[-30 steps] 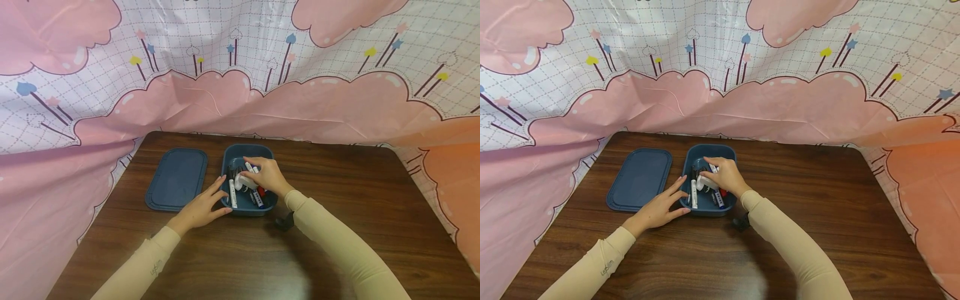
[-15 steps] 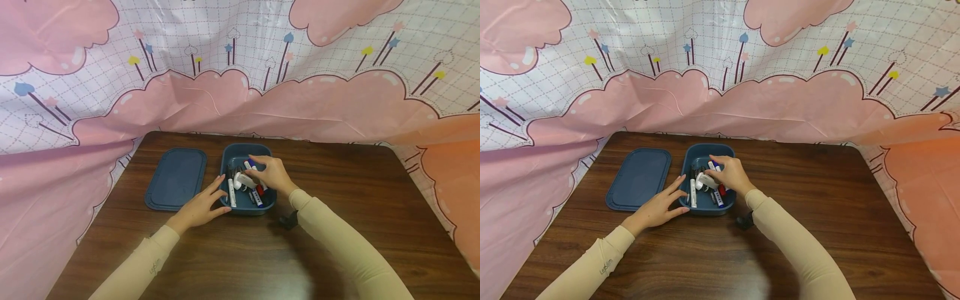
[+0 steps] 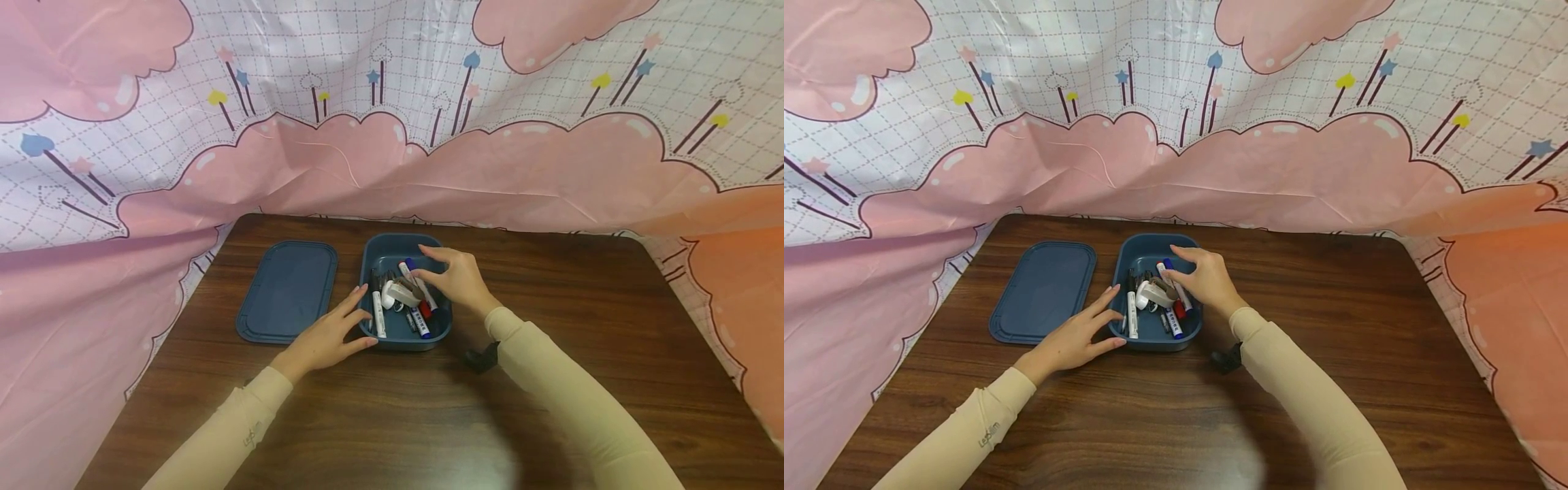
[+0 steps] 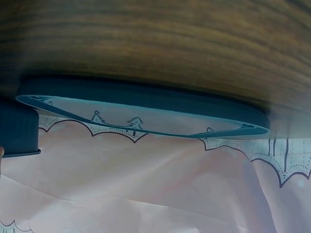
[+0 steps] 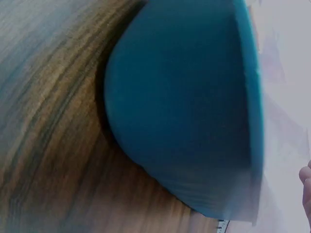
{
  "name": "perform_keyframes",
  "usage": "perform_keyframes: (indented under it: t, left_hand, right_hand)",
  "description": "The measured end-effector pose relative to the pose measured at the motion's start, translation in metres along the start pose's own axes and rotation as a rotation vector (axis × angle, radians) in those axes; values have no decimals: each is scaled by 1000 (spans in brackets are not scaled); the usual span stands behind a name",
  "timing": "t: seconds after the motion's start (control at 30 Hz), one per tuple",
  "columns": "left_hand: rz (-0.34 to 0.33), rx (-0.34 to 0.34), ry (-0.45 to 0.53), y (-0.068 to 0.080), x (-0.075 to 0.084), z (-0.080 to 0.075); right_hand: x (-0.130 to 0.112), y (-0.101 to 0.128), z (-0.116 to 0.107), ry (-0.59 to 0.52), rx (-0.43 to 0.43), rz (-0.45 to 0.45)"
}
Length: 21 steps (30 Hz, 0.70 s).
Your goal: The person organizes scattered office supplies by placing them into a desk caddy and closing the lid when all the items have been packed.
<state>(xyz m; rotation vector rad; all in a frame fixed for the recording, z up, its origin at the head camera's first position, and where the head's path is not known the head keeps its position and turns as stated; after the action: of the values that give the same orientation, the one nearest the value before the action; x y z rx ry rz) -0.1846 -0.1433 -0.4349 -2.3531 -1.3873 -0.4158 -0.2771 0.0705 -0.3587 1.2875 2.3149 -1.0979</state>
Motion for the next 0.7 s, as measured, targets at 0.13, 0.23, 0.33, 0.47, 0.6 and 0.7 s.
perform_keyframes:
  t: [0.13,0.23,0.33,0.47,0.6,0.7]
  left_hand:
    - [1,1,9,0,1,0]
    - [3,3,10,1,1,-1]
    - [3,5,11,1,1,-1]
    - [4,4,8,1,0,0]
    - [6,0,6,1,1,1]
    - [-3,-7,12,1,1,0]
  right_hand:
    - [4,3,-7,4,26,4]
    - [8,6,-10,0,26,14]
    - [12,10,-11,-10,21,20]
    - [17,18,-11,-25,14,30]
    - [23,27,-12,-24,22,35]
    - [28,32,-14,-18,38,42]
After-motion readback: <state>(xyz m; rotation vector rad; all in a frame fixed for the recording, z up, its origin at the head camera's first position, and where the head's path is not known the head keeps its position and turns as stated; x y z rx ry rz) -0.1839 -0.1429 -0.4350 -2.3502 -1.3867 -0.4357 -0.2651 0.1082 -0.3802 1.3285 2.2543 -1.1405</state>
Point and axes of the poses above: each hand's wrist, its own y-axis away from the middle knuckle, its own z-axis out of the palm, x = y × z, the point moved 7 cm from there along -y, towards the middle knuckle, and after that the axes turned 5 degrees about x, right-handed, at the moved point
